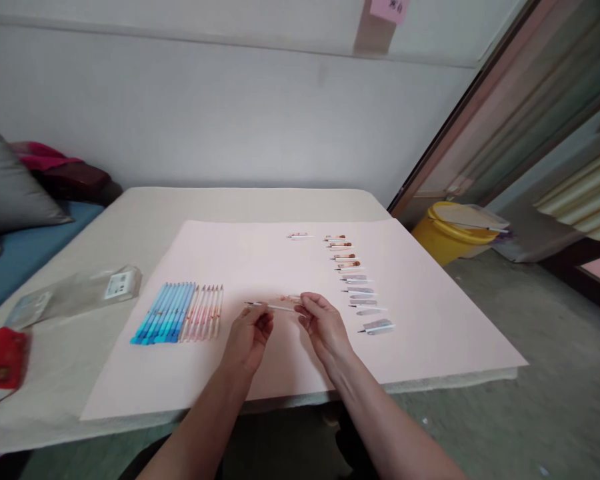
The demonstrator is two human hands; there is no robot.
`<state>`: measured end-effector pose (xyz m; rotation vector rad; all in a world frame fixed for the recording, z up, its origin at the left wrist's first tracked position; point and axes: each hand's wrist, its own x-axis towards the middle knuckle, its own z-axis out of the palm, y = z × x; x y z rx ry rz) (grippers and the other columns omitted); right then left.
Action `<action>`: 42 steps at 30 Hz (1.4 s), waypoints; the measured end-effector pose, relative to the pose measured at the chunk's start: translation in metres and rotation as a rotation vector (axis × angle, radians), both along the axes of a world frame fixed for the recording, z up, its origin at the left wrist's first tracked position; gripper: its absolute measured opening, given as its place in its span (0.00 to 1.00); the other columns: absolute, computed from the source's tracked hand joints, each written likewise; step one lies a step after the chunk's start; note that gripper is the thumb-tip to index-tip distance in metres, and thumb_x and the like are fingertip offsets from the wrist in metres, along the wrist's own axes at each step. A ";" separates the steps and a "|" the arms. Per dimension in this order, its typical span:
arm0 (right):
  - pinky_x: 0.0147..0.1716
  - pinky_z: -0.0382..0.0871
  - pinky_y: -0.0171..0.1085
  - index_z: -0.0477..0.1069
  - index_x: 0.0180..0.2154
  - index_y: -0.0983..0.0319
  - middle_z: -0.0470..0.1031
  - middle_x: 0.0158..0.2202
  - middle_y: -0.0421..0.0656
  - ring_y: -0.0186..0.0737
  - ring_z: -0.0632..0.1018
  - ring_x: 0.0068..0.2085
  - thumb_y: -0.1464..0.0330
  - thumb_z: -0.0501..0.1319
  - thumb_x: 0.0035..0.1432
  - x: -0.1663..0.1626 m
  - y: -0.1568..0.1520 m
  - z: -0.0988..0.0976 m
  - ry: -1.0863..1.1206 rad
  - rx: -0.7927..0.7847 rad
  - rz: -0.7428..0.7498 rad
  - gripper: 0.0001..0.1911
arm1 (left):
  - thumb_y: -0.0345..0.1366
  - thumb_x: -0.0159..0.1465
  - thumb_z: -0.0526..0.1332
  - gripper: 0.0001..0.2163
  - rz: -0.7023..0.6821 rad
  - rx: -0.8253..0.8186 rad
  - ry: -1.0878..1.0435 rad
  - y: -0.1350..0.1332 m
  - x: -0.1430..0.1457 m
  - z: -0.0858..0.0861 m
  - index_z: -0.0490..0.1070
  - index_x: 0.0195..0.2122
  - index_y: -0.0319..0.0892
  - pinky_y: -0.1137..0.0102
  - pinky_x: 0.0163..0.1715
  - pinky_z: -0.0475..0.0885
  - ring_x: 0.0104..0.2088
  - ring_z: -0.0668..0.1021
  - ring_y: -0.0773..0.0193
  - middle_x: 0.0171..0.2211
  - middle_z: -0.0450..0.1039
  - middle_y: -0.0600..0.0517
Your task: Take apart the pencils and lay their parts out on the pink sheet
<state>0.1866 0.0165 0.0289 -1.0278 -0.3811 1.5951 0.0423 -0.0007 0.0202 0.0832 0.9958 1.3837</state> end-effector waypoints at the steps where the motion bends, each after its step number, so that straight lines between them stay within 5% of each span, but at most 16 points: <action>1: 0.26 0.65 0.28 0.73 0.29 0.62 0.74 0.27 0.38 0.31 0.75 0.30 0.69 0.69 0.40 -0.002 -0.002 -0.001 -0.051 0.017 -0.006 0.10 | 0.26 0.51 0.65 0.05 -0.018 0.008 -0.001 -0.002 0.002 0.000 0.70 0.27 0.37 0.80 0.21 0.71 0.23 0.75 0.72 0.24 0.72 0.53; 13: 0.32 0.65 0.34 0.74 0.29 0.62 0.74 0.27 0.39 0.32 0.72 0.28 0.69 0.68 0.40 -0.023 -0.012 -0.011 -0.078 0.092 0.048 0.10 | 0.27 0.50 0.66 0.05 0.012 0.118 0.047 -0.007 0.010 0.004 0.71 0.27 0.37 0.78 0.26 0.72 0.26 0.75 0.72 0.26 0.72 0.52; 19: 0.27 0.63 0.33 0.75 0.30 0.62 0.73 0.25 0.39 0.30 0.70 0.25 0.69 0.68 0.41 -0.021 -0.009 -0.009 -0.179 0.151 0.067 0.09 | 0.31 0.50 0.67 0.06 -0.124 0.123 0.091 -0.011 0.015 0.010 0.73 0.28 0.36 0.77 0.28 0.71 0.27 0.75 0.71 0.27 0.73 0.51; 30: 0.24 0.61 0.31 0.76 0.27 0.61 0.74 0.24 0.39 0.30 0.68 0.24 0.69 0.67 0.39 -0.017 -0.005 -0.008 -0.321 0.195 0.193 0.08 | 0.30 0.48 0.68 0.06 -0.100 0.104 0.109 -0.012 0.016 0.006 0.73 0.27 0.37 0.77 0.28 0.71 0.27 0.75 0.71 0.26 0.73 0.52; 42: 0.37 0.69 0.40 0.77 0.31 0.63 0.78 0.28 0.43 0.37 0.76 0.31 0.67 0.68 0.40 -0.020 -0.004 -0.015 -0.273 0.200 0.235 0.12 | 0.31 0.48 0.68 0.07 -0.091 0.108 0.108 -0.011 0.017 -0.002 0.72 0.26 0.36 0.78 0.28 0.71 0.27 0.75 0.72 0.27 0.73 0.52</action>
